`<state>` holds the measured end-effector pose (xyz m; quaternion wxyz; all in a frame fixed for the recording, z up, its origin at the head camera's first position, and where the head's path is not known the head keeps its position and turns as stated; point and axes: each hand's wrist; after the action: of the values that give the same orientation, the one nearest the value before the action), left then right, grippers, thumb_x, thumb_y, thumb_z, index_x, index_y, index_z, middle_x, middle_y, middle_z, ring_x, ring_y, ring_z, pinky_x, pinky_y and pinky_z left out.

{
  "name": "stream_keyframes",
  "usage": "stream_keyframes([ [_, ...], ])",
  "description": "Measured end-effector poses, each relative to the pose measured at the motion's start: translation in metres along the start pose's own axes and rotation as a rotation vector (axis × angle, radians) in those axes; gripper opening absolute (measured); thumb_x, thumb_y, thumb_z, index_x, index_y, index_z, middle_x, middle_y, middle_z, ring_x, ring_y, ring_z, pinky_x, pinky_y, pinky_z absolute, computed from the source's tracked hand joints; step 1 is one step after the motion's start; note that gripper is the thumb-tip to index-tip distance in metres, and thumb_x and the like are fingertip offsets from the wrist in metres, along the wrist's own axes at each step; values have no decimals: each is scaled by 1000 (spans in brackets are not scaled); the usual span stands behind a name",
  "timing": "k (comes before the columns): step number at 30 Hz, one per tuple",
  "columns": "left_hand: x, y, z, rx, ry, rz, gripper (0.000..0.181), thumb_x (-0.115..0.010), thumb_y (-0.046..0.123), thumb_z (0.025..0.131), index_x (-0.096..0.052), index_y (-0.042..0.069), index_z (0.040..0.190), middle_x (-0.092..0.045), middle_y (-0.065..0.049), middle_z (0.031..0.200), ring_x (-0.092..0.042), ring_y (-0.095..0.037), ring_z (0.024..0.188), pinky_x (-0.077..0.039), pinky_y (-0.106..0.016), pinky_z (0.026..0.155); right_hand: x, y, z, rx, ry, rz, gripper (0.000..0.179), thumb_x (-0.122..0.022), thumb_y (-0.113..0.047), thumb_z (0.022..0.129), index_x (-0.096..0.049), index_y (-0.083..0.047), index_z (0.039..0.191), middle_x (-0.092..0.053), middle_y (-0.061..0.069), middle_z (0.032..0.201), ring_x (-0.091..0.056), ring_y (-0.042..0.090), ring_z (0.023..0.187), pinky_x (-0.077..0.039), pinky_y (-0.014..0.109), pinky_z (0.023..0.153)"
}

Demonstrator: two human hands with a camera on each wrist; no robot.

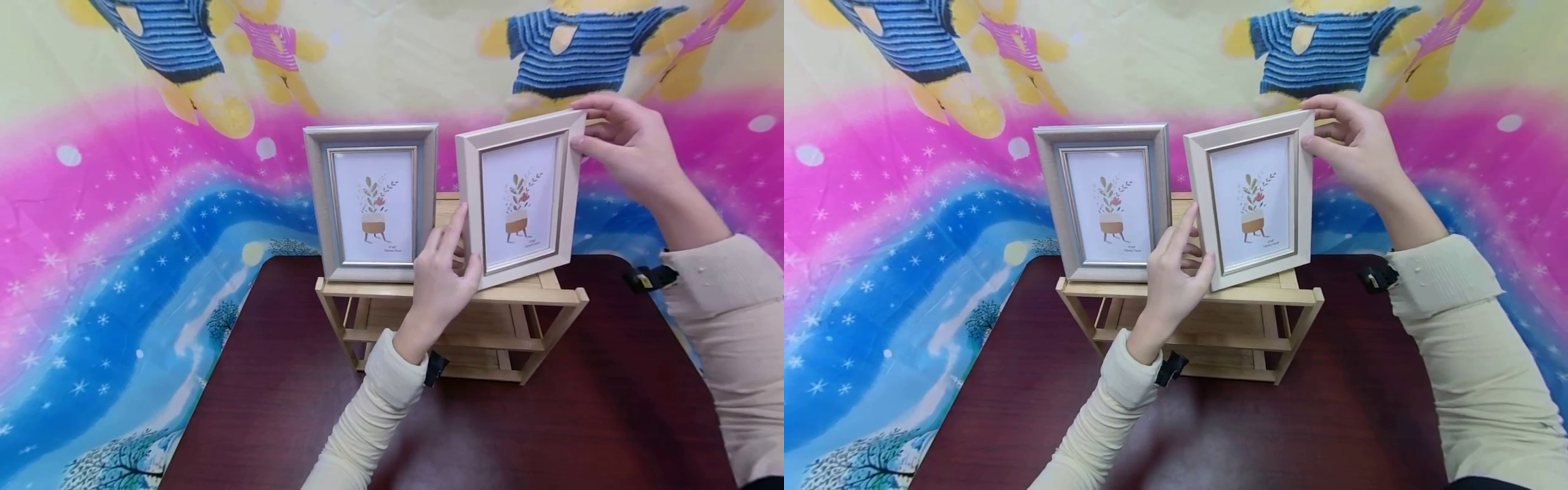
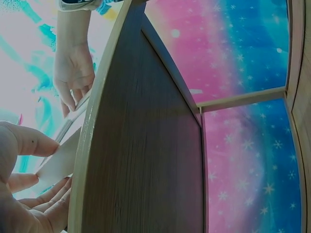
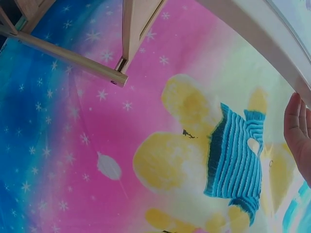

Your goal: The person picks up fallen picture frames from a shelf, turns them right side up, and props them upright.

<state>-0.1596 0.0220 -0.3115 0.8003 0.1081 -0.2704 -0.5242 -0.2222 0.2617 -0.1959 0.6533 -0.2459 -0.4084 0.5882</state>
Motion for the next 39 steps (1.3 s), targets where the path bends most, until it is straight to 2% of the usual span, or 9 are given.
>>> stream_keyframes([
  [4,0,0,0,-10,3,37,59,-60,-4,76,-43,-3,132,-56,-15,86,-59,-18,70,-47,-11,59,1,-1,-3,15,7,52,37,-56,7,84,-57,0,119,-57,9,107,-59,15,89,-47,12,74],
  [8,0,0,0,-15,7,68,58,-60,-4,76,-43,-3,132,-57,-13,83,-58,-17,69,-47,-12,60,2,-3,-5,6,22,20,37,-57,6,84,-57,-2,119,-57,8,108,-59,15,89,-46,11,74],
  [14,1,1,0,-22,11,115,56,-60,-3,77,-45,-3,131,-59,-12,82,-57,-18,68,-44,-14,57,3,-5,-11,18,35,48,36,-57,7,83,-58,-2,117,-59,8,106,-59,15,89,-47,11,73],
  [20,1,1,0,-41,24,142,53,-59,-4,77,-47,-5,128,-62,-13,84,-59,-18,69,-46,-16,58,4,-8,-16,-2,69,-8,36,-58,6,83,-58,-4,117,-59,6,105,-59,13,89,-47,11,72],
  [25,2,1,0,-60,30,162,51,-59,-4,78,-48,-5,127,-63,-12,80,-55,-17,62,-43,-16,53,5,-9,-20,-1,78,47,36,-59,7,82,-58,-3,117,-60,7,104,-60,14,89,-47,11,72],
  [27,2,2,-1,-63,11,179,52,-60,-2,78,-47,-6,128,-62,-11,78,-53,-15,60,-42,-17,51,5,-9,-21,1,77,78,36,-59,8,82,-58,-2,116,-61,7,103,-60,14,89,-47,12,71],
  [30,5,3,-2,-44,-50,218,61,-65,7,77,-41,-5,132,-62,-11,77,-50,-14,57,-43,-19,50,5,-11,-24,2,80,60,37,-59,8,82,-58,-3,117,-61,6,104,-60,13,90,-47,12,71],
  [36,8,10,-4,24,-246,426,99,-77,36,69,-22,-4,142,-58,-10,80,-51,-14,58,-48,-21,55,4,-15,-28,-10,103,-20,38,-59,7,82,-58,-4,118,-61,3,105,-60,11,91,-47,11,71],
  [39,7,13,-5,40,-298,493,110,-78,43,65,-15,-4,143,-57,-10,86,-54,-14,62,-50,-21,60,2,-17,-31,-10,111,-25,38,-59,7,81,-58,-3,117,-61,3,104,-61,10,90,-47,11,70],
])
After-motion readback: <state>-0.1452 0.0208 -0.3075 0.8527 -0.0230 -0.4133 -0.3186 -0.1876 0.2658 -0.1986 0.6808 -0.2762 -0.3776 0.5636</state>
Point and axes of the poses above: each hand's wrist, its own z-axis towards the middle knuckle, its own x-axis out of the back of the hand, y = z × x
